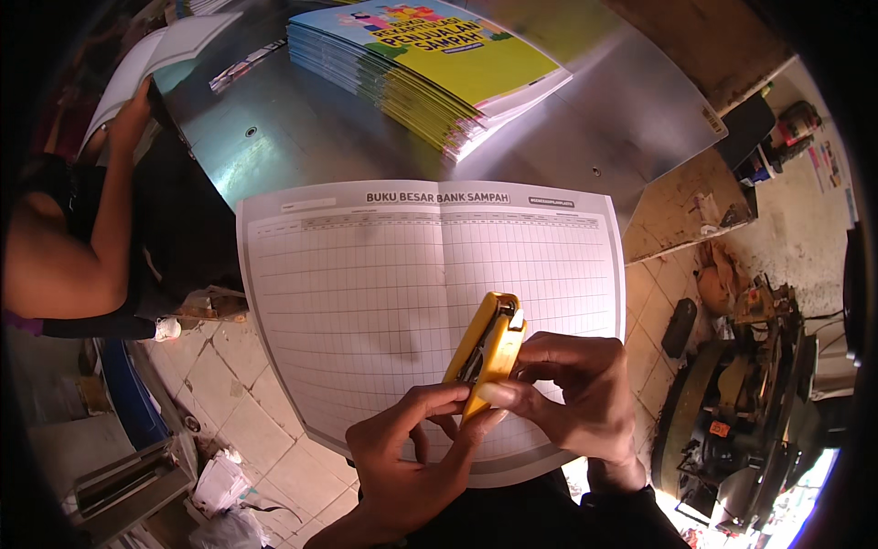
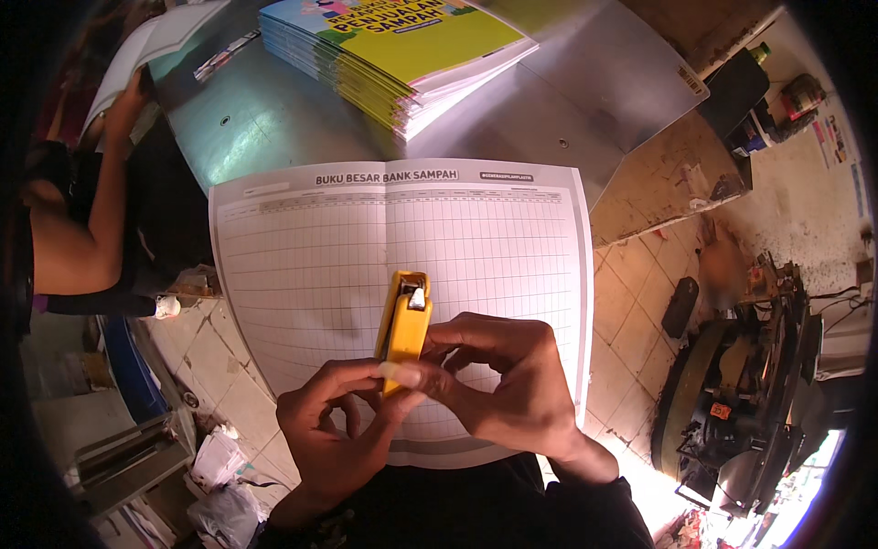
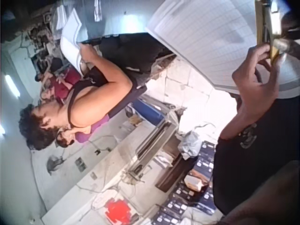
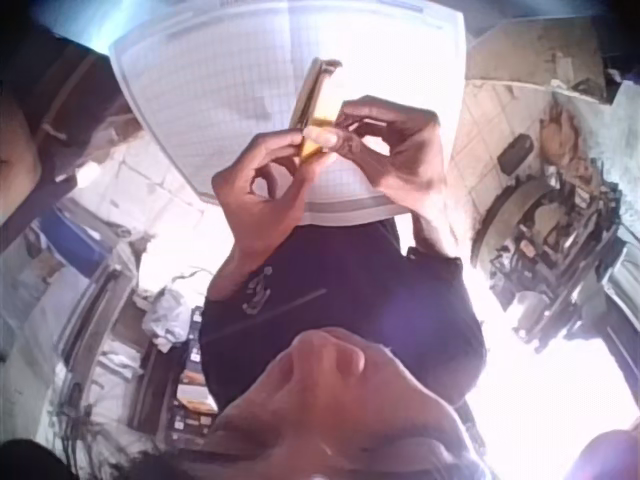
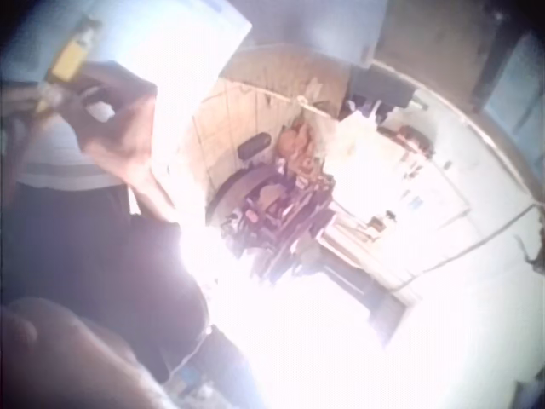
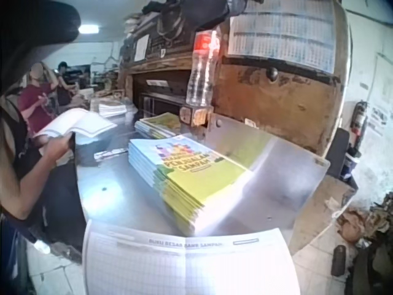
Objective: The person flips through printed booklets and removes staples from their spines using a staple remover.
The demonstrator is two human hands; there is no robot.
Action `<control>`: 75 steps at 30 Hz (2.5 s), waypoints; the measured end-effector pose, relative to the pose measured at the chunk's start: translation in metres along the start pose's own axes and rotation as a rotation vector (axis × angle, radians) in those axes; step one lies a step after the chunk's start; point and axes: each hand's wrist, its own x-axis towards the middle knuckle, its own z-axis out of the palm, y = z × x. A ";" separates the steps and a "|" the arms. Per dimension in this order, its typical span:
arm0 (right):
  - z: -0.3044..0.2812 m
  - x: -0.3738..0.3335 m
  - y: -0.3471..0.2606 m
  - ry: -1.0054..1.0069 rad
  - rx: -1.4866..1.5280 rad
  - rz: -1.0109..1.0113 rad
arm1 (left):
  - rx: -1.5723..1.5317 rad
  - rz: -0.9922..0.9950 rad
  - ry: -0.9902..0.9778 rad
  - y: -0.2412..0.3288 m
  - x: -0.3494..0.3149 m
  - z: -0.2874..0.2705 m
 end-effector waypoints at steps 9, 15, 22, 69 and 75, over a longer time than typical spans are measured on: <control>0.016 -0.001 0.005 0.066 0.125 0.061 | 0.049 0.004 0.051 0.002 -0.006 0.000; 0.018 -0.002 0.014 0.066 0.226 0.056 | 0.052 -0.002 0.053 0.005 -0.011 0.000; 0.023 -0.005 0.021 0.096 0.162 0.070 | 0.100 0.041 0.040 0.001 -0.011 0.002; 0.019 0.000 0.020 0.049 0.001 -0.189 | 0.251 0.116 0.175 -0.007 -0.012 0.010; 0.033 0.002 0.015 0.232 -0.148 -0.210 | 0.460 0.213 0.306 -0.006 -0.011 0.015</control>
